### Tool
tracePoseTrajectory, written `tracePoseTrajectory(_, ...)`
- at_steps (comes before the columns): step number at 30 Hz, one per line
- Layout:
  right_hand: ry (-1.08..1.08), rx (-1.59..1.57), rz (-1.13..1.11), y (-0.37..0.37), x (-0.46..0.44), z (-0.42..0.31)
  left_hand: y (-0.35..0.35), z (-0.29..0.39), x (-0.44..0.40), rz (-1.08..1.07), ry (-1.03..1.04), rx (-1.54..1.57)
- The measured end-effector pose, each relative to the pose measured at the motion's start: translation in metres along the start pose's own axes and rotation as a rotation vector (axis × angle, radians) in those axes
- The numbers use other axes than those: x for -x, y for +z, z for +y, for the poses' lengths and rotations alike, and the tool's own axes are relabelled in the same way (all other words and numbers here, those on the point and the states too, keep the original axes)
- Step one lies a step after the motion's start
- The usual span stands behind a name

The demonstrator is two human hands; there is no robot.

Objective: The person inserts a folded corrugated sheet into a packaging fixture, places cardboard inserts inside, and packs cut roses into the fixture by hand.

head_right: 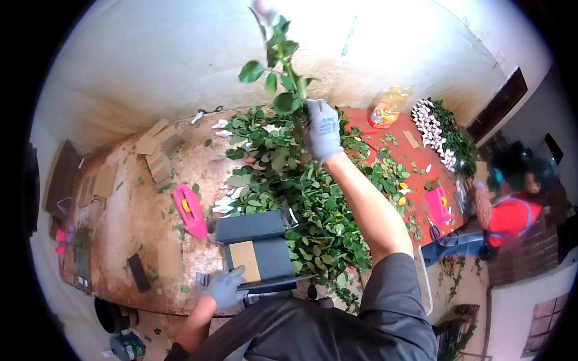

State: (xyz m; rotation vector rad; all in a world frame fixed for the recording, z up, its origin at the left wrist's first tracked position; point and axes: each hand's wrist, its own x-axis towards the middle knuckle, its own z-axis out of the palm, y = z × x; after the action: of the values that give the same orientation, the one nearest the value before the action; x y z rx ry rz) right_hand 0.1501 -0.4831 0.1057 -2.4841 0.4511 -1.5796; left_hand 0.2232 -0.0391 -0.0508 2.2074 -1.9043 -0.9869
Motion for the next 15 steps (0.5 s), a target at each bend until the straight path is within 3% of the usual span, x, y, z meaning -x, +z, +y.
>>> tracePoseTrajectory(2,-0.105,0.328,-0.094,-0.008,-0.007,-0.003,0.004,-0.004,0.000,0.033,0.014,-0.012)
tracePoseTrajectory(5,-0.202,0.404,-0.046,-0.016,-0.016,-0.022,0.006,-0.004,0.002,0.066,0.013,-0.031)
tracePoseTrajectory(7,-0.153,0.409,-0.092,-0.017,-0.017,-0.023,0.007,-0.003,0.005,0.041,0.016,-0.034)
tracePoseTrajectory(11,0.132,0.045,0.254,-0.023,-0.047,0.003,0.008,-0.006,0.001,0.075,0.014,0.000)
tracePoseTrajectory(12,0.190,-0.087,0.254,-0.031,-0.053,0.018,0.009,-0.006,0.002,0.080,0.007,0.008)
tracePoseTrajectory(14,0.278,-0.067,0.331,-0.051,-0.066,0.023,0.009,-0.007,0.001,0.057,0.009,0.035)
tracePoseTrajectory(15,0.153,0.247,0.369,-0.059,-0.065,0.032,0.008,-0.005,0.001,0.060,0.007,0.045)
